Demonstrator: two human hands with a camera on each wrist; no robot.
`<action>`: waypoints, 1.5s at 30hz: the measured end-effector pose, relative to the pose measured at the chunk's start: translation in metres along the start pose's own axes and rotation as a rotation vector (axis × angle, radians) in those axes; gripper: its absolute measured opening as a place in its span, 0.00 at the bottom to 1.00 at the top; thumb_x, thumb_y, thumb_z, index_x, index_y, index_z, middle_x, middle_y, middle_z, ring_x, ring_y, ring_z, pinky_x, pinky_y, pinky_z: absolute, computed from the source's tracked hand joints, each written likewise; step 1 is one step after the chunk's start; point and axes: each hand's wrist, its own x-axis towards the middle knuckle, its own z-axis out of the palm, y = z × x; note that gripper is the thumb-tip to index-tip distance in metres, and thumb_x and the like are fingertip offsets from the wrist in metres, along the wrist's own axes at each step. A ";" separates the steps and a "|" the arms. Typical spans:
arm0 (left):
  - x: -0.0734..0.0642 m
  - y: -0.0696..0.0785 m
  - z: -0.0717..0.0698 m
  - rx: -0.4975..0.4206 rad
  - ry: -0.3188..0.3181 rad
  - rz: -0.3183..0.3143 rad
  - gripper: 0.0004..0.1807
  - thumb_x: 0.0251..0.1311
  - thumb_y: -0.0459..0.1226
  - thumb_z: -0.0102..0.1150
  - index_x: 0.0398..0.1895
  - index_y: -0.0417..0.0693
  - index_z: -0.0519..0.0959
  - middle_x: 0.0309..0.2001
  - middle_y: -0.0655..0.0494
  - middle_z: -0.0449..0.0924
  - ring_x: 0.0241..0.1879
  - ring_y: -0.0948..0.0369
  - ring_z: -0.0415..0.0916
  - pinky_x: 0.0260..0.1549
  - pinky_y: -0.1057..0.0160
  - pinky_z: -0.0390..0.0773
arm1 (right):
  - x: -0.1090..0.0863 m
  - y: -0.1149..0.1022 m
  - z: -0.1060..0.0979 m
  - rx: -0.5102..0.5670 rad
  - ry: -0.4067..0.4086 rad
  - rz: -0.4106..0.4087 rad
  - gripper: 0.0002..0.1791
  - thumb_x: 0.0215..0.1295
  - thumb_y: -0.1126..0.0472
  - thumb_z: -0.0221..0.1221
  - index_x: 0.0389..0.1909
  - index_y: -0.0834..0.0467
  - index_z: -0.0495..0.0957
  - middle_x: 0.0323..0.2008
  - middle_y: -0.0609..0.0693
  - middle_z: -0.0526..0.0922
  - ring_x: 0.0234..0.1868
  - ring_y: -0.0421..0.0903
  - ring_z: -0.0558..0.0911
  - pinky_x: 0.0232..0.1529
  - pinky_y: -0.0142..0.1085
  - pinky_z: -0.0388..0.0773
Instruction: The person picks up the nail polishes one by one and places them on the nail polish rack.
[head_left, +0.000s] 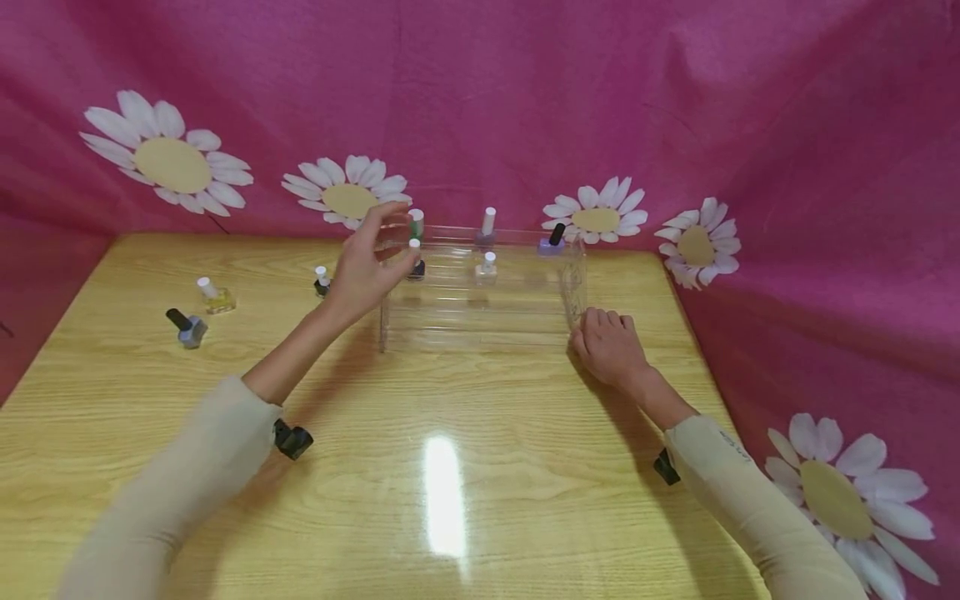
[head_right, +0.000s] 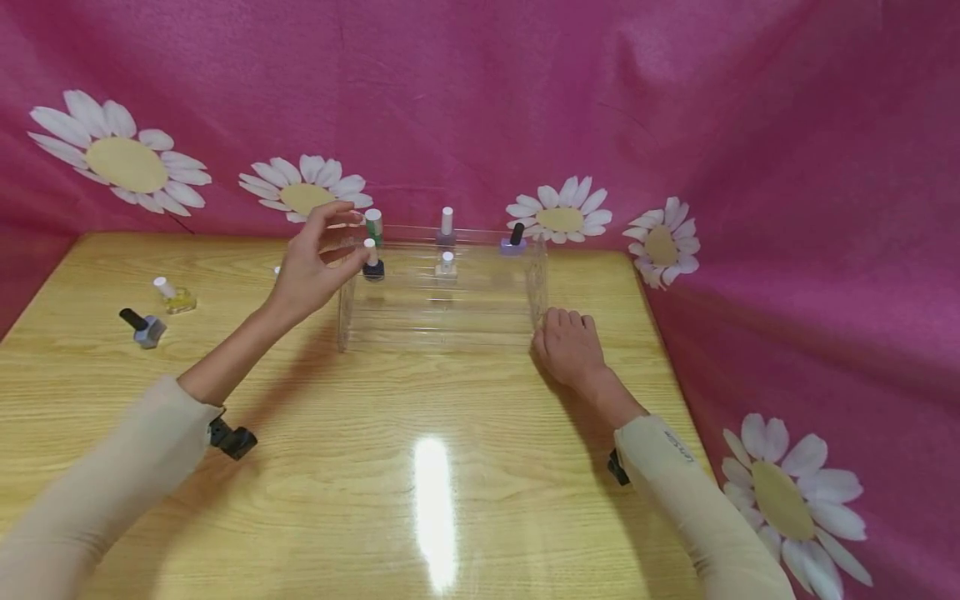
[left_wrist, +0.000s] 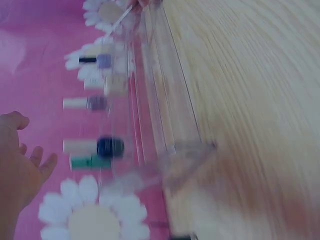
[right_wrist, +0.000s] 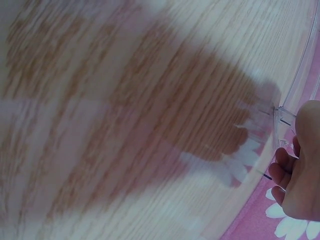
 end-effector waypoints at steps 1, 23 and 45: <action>-0.003 -0.001 -0.007 0.010 0.014 -0.013 0.31 0.58 0.20 0.62 0.65 0.35 0.67 0.56 0.36 0.75 0.55 0.43 0.76 0.52 0.44 0.78 | 0.000 0.000 -0.001 0.000 0.004 -0.004 0.14 0.75 0.58 0.45 0.31 0.62 0.63 0.26 0.56 0.67 0.33 0.62 0.72 0.40 0.54 0.66; -0.088 -0.032 -0.148 0.293 0.357 -0.276 0.36 0.57 0.28 0.65 0.70 0.48 0.68 0.63 0.54 0.70 0.61 0.62 0.66 0.61 0.64 0.67 | 0.002 0.004 -0.005 0.002 -0.038 0.032 0.14 0.76 0.56 0.43 0.33 0.63 0.63 0.27 0.56 0.67 0.34 0.61 0.72 0.41 0.53 0.66; -0.131 -0.063 -0.184 0.448 0.490 -0.453 0.30 0.59 0.28 0.63 0.66 0.38 0.68 0.53 0.65 0.67 0.53 0.63 0.67 0.56 0.69 0.69 | 0.000 0.001 -0.001 0.004 -0.057 0.031 0.14 0.76 0.55 0.42 0.34 0.62 0.64 0.29 0.56 0.68 0.37 0.61 0.73 0.45 0.55 0.67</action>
